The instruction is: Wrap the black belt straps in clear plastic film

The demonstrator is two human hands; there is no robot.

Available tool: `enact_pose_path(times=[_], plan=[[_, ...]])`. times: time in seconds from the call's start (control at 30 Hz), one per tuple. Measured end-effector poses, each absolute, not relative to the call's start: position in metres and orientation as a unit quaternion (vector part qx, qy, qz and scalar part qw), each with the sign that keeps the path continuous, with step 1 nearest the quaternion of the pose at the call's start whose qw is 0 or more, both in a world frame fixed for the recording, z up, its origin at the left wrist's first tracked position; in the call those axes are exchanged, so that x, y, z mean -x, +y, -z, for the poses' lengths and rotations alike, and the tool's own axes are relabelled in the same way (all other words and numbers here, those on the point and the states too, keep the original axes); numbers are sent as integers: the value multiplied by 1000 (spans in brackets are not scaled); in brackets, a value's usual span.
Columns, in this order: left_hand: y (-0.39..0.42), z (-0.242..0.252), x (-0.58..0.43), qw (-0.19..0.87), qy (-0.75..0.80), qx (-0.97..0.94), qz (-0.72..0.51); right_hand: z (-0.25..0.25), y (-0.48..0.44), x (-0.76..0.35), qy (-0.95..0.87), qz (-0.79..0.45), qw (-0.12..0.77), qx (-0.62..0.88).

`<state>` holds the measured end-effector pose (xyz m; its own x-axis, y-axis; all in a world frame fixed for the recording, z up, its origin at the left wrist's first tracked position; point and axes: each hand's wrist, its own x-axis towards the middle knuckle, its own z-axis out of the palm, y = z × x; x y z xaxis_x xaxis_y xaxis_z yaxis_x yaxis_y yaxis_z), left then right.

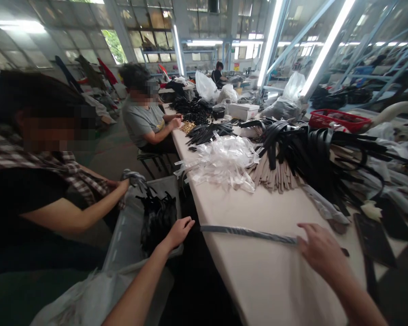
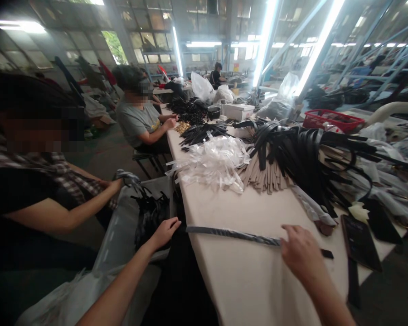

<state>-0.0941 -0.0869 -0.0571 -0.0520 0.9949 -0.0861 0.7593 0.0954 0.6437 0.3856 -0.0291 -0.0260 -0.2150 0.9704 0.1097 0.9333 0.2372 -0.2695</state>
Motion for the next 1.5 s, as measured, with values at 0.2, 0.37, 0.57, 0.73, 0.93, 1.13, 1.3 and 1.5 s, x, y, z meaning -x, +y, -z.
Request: enact_pose_path(times=[0.2, 0.37, 0.57, 0.73, 0.93, 1.13, 1.3, 1.5], plan=[[-109, 11, 72, 216, 658, -678, -247, 8, -88, -125, -888, -167, 184, 388], [-132, -27, 95, 168, 672, -681, -237, 6, -83, -97, -904, -135, 128, 384], [-129, -27, 133, 162, 692, -659, -245, 9, -60, -199, -890, -84, 80, 441], [-82, -14, 119, 159, 662, -692, -240, 19, -53, -287, -849, -74, 73, 517], [7, -12, 96, 66, 689, -699, -182, 33, -55, -444, -812, -50, 93, 574], [2, -10, -100, 33, 461, -859, -222, 33, -67, -474, -764, -157, 76, 621], [-34, 17, -267, 38, 257, -956, -136, 6, -72, -458, -731, -300, 109, 603], [-15, 27, -249, 8, 280, -958, -63, -2, -81, -505, -703, -361, 129, 599]])
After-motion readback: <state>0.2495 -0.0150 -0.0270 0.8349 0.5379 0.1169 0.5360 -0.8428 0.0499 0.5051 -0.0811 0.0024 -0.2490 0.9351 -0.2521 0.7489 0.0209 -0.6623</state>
